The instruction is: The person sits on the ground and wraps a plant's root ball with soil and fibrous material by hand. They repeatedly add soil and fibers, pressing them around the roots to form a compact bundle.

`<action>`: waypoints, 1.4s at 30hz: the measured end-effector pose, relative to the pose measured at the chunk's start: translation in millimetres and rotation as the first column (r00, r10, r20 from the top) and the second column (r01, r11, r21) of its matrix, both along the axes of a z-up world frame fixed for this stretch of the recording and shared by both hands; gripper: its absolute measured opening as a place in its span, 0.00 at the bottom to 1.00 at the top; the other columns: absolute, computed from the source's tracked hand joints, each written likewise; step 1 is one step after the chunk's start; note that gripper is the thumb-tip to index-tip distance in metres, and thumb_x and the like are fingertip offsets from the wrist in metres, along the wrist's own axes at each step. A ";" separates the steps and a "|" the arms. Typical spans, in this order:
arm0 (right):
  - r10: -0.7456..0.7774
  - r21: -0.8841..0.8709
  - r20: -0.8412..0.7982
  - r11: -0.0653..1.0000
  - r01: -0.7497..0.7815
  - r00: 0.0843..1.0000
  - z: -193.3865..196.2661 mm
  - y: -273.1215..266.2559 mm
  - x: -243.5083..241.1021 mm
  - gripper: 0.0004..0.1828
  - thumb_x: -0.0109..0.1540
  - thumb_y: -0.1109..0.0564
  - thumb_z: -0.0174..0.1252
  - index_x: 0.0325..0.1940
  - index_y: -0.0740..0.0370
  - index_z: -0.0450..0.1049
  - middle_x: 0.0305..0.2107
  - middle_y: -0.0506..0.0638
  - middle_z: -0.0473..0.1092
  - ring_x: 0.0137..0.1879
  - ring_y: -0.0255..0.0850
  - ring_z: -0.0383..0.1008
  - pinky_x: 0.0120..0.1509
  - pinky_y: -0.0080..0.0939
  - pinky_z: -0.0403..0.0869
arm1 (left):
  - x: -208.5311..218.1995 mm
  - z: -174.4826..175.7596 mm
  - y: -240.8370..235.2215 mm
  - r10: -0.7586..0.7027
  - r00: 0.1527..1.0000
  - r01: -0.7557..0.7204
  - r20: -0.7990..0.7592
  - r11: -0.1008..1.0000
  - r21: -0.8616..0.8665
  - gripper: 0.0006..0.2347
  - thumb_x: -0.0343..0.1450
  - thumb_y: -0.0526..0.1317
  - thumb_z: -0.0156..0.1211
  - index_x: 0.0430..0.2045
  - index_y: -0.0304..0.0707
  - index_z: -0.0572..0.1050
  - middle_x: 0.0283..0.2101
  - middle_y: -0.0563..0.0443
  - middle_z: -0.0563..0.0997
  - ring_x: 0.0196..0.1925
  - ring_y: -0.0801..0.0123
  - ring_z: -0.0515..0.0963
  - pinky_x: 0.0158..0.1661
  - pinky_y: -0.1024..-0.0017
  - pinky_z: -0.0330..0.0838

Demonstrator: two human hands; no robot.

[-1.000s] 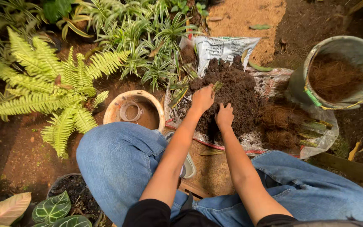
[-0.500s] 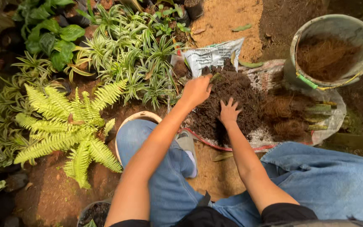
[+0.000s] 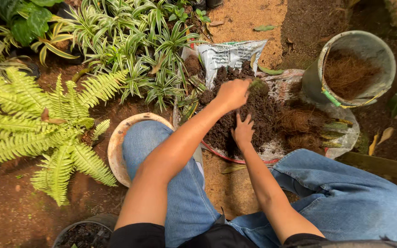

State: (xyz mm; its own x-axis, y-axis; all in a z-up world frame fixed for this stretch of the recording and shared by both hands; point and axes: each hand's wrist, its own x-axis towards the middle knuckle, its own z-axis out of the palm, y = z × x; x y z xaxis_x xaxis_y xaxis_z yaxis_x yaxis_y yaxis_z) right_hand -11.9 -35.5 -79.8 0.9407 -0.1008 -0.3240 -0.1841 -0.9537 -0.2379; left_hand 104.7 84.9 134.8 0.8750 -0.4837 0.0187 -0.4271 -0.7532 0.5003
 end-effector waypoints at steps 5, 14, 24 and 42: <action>0.218 -0.129 0.105 0.970 -0.205 0.970 -1.9 -4.0 -1.8 0.49 0.58 0.57 0.65 0.81 0.38 0.53 0.76 0.68 0.42 0.76 0.69 0.47 0.66 0.78 0.63 | 28.1 25.9 -6.8 0.111 0.993 -0.110 -0.045 0.994 0.021 0.12 0.72 0.33 0.56 0.50 0.32 0.74 0.33 0.40 0.83 0.34 0.54 0.86 0.35 0.57 0.80; 0.410 -0.085 -0.161 0.900 -0.427 0.898 5.4 44.0 3.9 0.44 0.59 0.41 0.65 0.75 0.43 0.56 0.76 0.60 0.40 0.79 0.70 0.39 0.71 0.84 0.55 | 7.7 97.4 -18.8 -0.021 0.996 0.034 0.089 0.989 -0.143 0.19 0.68 0.32 0.58 0.56 0.31 0.72 0.27 0.42 0.81 0.27 0.59 0.85 0.25 0.63 0.81; 0.389 -0.010 -0.181 0.917 -0.398 0.903 -9.2 -4.7 16.8 0.43 0.56 0.54 0.70 0.73 0.40 0.60 0.78 0.53 0.44 0.76 0.60 0.52 0.72 0.68 0.66 | 57.4 64.3 29.0 0.074 0.939 -0.091 0.336 0.995 0.036 0.06 0.66 0.30 0.64 0.34 0.32 0.79 0.30 0.42 0.83 0.35 0.54 0.85 0.36 0.58 0.81; 0.454 -0.179 0.202 0.888 -0.423 0.868 -42.9 17.6 5.2 0.25 0.63 0.63 0.52 0.65 0.52 0.68 0.67 0.65 0.57 0.70 0.71 0.58 0.64 0.66 0.71 | 45.3 14.1 -0.3 -0.120 0.984 0.092 0.132 0.976 0.198 0.23 0.59 0.34 0.70 0.50 0.32 0.74 0.32 0.43 0.83 0.34 0.53 0.85 0.35 0.53 0.79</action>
State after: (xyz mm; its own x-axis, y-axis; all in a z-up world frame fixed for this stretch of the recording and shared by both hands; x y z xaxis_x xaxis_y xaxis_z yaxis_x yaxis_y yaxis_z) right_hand -6.7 -17.9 -122.6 0.9434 0.3152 -0.1034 0.3061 -0.9472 -0.0953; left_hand 150.0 84.6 148.9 0.8134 -0.5804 0.0378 -0.5661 -0.7750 0.2810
